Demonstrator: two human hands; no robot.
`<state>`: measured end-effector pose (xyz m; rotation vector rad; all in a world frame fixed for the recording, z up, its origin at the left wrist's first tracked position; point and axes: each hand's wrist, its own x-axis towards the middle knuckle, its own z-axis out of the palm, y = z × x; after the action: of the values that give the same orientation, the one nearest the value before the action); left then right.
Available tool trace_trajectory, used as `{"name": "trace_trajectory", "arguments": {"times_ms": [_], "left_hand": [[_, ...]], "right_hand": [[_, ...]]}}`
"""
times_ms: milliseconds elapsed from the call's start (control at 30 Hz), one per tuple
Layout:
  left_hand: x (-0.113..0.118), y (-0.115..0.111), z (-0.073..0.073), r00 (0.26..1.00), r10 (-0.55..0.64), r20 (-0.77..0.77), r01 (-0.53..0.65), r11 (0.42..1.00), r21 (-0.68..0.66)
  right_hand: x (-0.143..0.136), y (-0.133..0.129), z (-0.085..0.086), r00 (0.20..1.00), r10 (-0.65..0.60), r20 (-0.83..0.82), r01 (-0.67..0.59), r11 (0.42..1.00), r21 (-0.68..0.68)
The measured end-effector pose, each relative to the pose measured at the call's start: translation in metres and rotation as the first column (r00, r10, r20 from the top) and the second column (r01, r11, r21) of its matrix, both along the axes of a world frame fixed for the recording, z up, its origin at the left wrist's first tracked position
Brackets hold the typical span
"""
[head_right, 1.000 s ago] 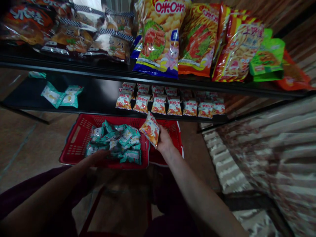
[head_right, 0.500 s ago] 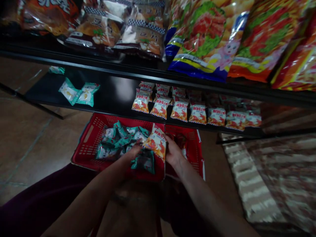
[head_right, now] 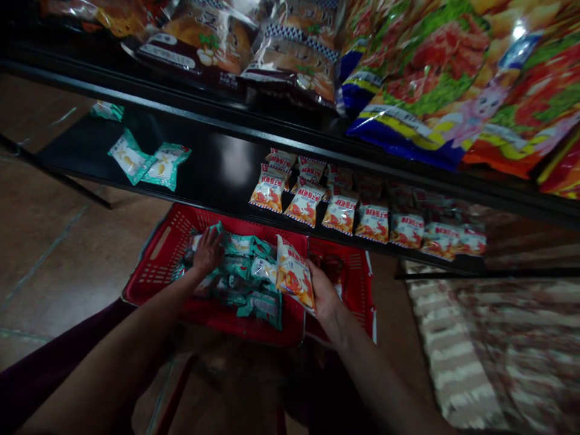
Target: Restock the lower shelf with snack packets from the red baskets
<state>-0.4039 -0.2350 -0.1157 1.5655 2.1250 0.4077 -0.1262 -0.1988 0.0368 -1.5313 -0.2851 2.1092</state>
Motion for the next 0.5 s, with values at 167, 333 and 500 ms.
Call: {"name": "trace_trajectory", "arguments": {"times_ms": [167, 333, 500], "left_hand": [[0.011, 0.025, 0.002, 0.933, 0.359, -0.005, -0.345, 0.892, -0.293], [0.082, 0.003, 0.008, 0.984, 0.070, 0.164, -0.015, 0.950, -0.312], [0.118, -0.030, 0.013, 0.990, -0.028, 0.138, 0.073, 0.939, -0.336]], "right_hand": [[0.004, 0.002, 0.009, 1.000, 0.019, 0.019, -0.018, 0.999, -0.039], [-0.007, 0.003, 0.012, 0.999, 0.012, 0.037, -0.009, 0.998, -0.057], [-0.021, -0.001, 0.019, 1.000, 0.026, 0.016, -0.026, 0.999, -0.029]]}}
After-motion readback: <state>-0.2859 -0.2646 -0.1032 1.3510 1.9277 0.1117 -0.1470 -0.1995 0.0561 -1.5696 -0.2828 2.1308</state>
